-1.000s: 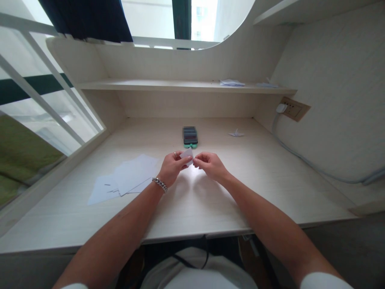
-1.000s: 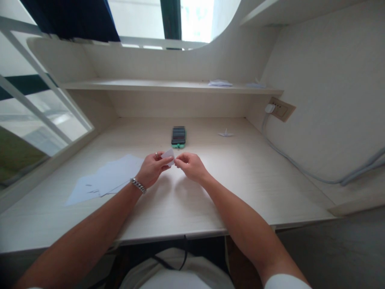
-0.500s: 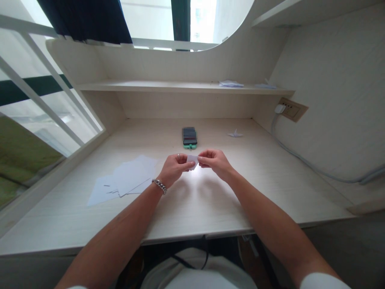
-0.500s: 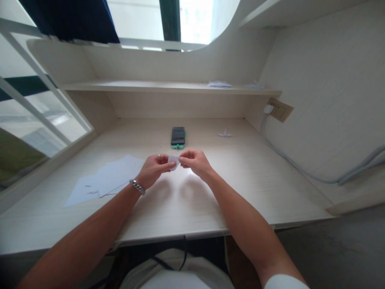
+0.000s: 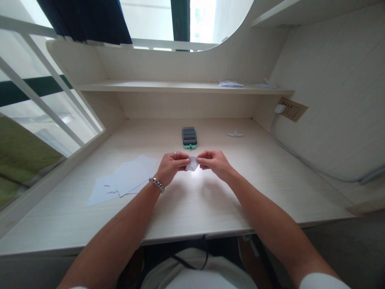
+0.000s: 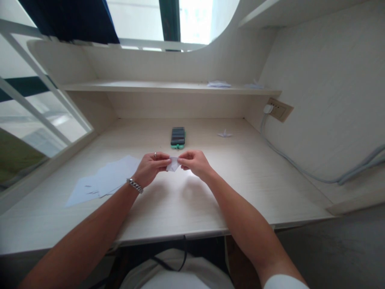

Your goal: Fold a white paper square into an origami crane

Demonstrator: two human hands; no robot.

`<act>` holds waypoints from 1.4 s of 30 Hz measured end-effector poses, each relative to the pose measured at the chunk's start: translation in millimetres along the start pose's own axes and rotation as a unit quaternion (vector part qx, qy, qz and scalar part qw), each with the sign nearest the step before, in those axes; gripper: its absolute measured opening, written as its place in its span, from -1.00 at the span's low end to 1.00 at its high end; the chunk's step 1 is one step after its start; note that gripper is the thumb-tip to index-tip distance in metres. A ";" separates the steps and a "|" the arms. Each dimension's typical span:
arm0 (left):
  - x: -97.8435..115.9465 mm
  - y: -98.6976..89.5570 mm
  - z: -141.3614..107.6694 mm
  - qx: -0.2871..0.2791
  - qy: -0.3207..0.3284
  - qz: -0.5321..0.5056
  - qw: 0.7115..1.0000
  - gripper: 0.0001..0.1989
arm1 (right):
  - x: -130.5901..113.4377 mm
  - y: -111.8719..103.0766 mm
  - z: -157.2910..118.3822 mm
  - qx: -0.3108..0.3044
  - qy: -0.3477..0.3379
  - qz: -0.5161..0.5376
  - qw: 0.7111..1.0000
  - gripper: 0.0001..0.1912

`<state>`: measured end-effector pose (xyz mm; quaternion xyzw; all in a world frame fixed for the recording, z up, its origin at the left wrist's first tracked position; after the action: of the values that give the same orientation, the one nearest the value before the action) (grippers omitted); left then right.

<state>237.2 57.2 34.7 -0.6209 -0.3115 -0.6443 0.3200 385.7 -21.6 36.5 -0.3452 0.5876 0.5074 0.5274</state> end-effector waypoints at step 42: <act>16.8 8.9 -8.2 -0.011 0.159 0.070 0.985 -0.87 | -2.2 5.9 -3.1 -0.013 0.033 0.119 0.992 -0.75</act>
<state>239.0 44.9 51.2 -0.5339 -0.2051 -0.7146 0.4027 379.8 -23.4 39.7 -0.2962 0.6351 0.5621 0.4393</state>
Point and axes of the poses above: each hand's wrist, its own z-axis towards the middle knuckle, its own y-axis out of the palm, x = y × z, the point moved 5 cm from there along z, towards the middle knuckle, and after that the axes turned 9 degrees about z, right-handed, at the moved point
